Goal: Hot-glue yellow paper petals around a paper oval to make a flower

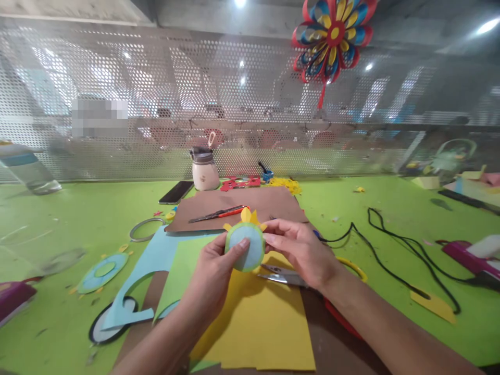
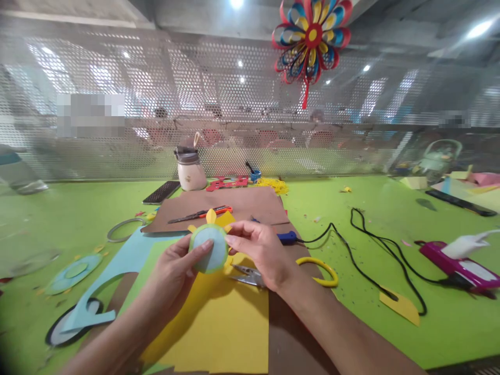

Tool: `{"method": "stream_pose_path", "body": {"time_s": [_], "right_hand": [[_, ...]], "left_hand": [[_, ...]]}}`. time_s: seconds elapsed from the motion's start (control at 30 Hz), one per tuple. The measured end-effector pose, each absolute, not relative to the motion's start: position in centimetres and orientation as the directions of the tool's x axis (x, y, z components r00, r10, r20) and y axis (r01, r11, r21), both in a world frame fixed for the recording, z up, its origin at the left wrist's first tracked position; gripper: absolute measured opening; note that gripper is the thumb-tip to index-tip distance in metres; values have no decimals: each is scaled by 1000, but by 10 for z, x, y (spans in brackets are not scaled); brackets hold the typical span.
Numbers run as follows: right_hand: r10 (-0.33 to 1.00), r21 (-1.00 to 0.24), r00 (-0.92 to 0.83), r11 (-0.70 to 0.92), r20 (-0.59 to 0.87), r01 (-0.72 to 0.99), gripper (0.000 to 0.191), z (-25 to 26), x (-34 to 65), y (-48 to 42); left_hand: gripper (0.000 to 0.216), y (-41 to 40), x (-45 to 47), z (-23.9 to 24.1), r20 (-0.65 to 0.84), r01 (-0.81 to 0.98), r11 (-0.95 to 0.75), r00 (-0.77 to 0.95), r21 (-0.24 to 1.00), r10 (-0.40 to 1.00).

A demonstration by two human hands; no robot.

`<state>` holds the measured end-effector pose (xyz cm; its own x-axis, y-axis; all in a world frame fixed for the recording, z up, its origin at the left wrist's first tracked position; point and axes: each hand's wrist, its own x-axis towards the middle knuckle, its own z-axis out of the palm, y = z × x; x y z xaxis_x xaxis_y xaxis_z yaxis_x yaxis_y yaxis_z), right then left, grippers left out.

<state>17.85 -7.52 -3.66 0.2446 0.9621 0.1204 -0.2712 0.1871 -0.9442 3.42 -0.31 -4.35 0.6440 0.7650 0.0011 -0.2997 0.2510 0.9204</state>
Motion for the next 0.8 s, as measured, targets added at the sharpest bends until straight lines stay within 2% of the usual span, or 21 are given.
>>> {"method": "stream_pose_path", "body": {"time_s": [0.23, 0.5, 0.8], "right_hand": [[950, -932, 298, 188, 93, -308, 15, -41, 173, -73], [938, -884, 347, 182, 24, -431, 15, -44, 170, -70], [939, -844, 342, 154, -36, -513, 16, -47, 167, -69]], "left_hand": [[22, -3, 35, -45, -7, -285, 243, 635, 927, 772], [18, -4, 36, -47, 3, -271, 204, 609, 941, 793], [19, -5, 37, -49, -6, -280, 212, 591, 936, 807]]}}
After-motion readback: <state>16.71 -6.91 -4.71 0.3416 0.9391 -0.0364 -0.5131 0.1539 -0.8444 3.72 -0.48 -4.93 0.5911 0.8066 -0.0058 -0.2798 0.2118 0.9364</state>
